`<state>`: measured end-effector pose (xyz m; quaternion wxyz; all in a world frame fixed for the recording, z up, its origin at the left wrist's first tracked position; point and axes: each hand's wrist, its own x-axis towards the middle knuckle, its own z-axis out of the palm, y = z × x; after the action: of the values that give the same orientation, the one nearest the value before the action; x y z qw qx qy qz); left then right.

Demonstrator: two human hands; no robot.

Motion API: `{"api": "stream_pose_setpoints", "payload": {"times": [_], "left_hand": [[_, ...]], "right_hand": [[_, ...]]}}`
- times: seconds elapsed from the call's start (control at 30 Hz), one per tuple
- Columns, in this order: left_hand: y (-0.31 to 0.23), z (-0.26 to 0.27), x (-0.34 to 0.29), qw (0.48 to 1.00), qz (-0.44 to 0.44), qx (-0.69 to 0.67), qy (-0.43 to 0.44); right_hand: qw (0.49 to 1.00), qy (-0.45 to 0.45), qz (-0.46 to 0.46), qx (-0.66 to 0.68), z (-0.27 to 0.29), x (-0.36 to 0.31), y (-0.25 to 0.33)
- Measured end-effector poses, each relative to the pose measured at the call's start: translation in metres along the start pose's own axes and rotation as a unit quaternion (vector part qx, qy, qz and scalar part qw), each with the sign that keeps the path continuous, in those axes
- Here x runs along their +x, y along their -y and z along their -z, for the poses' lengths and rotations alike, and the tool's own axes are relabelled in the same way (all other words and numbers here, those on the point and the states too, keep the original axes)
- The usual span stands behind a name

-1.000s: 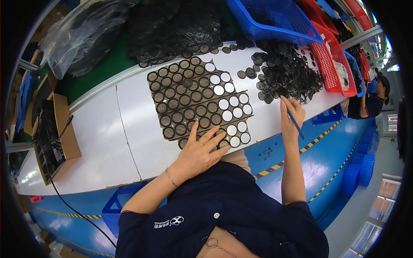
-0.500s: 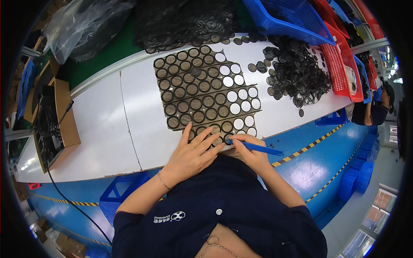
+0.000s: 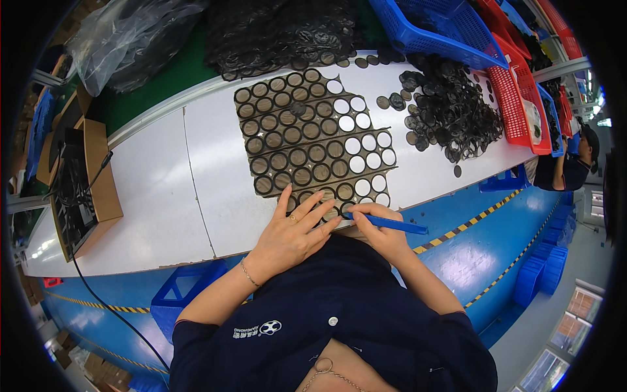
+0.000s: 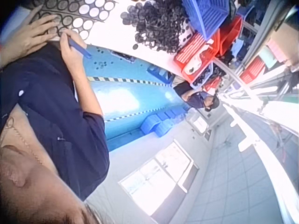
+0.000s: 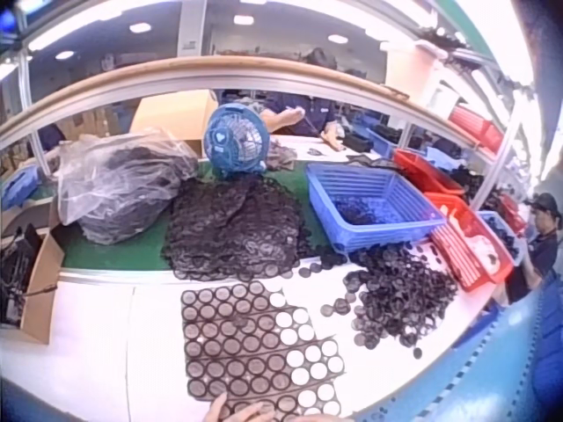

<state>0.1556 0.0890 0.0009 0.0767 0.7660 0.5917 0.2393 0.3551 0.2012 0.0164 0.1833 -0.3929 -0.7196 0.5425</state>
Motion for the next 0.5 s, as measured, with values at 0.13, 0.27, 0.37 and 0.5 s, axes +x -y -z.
{"api": "stream_pose_setpoints", "payload": {"times": [0.13,0.27,0.37,0.5], "left_hand": [[0.000,0.001,0.002,1.000,0.001,-0.003,0.004],[0.001,0.002,-0.001,1.000,-0.004,0.004,0.002],[0.001,0.002,0.001,1.000,-0.010,-0.001,0.005],[0.001,0.001,0.000,1.000,-0.008,0.001,0.006]], "right_hand": [[0.936,-0.032,0.252,-0.243,0.002,0.006,0.014],[0.872,-0.168,0.283,-0.362,0.040,0.041,0.002],[0.857,-0.282,0.200,-0.382,0.073,0.057,0.001],[0.997,-0.050,-0.035,0.040,0.023,0.029,0.013]]}}
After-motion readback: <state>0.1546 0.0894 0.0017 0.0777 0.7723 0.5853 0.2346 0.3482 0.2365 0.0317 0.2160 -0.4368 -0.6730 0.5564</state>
